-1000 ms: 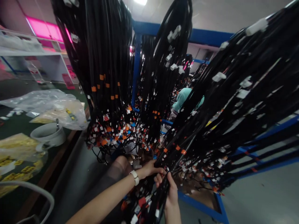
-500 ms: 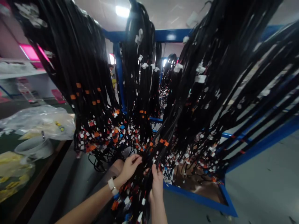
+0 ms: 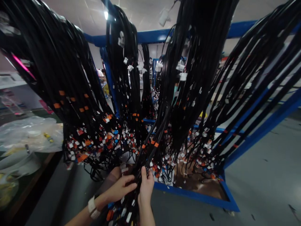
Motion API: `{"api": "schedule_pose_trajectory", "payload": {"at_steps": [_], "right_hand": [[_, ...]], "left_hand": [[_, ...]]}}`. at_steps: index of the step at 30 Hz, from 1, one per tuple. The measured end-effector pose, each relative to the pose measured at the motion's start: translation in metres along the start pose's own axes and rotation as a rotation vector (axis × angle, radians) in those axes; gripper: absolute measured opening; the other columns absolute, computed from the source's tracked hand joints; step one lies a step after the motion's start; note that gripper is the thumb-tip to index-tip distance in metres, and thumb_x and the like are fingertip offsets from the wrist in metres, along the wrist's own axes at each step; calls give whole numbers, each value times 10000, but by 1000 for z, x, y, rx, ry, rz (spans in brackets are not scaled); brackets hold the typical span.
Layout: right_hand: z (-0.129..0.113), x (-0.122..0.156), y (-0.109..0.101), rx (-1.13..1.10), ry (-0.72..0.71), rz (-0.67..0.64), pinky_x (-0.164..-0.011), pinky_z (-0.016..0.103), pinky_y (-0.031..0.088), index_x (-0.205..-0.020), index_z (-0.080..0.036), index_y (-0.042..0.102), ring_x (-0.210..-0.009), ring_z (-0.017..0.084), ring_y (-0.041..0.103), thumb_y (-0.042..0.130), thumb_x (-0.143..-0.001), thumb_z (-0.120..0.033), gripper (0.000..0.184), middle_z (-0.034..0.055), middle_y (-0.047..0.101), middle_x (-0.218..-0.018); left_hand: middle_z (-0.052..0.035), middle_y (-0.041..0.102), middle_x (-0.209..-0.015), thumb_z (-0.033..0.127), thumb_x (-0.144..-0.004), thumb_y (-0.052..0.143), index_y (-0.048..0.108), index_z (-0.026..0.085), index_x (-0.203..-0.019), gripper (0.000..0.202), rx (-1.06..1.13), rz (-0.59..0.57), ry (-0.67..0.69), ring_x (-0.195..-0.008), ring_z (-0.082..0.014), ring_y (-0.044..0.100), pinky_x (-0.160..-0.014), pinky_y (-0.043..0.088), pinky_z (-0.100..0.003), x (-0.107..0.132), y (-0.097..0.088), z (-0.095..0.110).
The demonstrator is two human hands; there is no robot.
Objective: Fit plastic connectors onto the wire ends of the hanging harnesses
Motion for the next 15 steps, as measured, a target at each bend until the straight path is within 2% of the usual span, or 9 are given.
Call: {"api": "schedule_pose_trajectory", "payload": {"at_steps": [4,8,12,15], "right_hand": [[2,-1,1,-34,32,-28,-713,284,498,-939,-168,646,-763,184,640,713,-672,-491,423,26,720,-848],[5,-4,-2,-41,35,-49,-736,290,501,-969,-169,636,-775,184,646,716,-680,-475,428,29,722,-876],[0,-4,-10,-12,49,-13,-719,285,507,-946,-167,637,-750,183,651,735,-657,-474,433,27,726,-848],[-6,-4,-17,1,60,17,-705,283,511,-934,-168,636,-736,179,651,751,-635,-473,442,25,727,-839]], "left_hand": [[56,412,-608,332,-785,501,493,151,-687,206,89,-42,-62,-589,-90,357,-530,272,-210,-4,7,-5],[33,513,-677,312,-788,495,575,127,-799,202,165,5,-88,-636,-101,410,-576,328,-210,-6,13,-12],[5,608,-810,241,-749,538,594,125,-906,203,268,-21,-40,-734,-125,482,-667,397,-224,-5,26,-13],[-4,623,-852,182,-675,593,593,125,-916,248,234,-36,-11,-753,-136,498,-668,406,-224,-6,33,-12]]}}
Point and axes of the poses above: each hand's wrist, its own x-axis away from the middle knuckle, its own y-axis out of the palm, z = x × y, the point moved 8 cm from there along -x, towards the middle knuckle
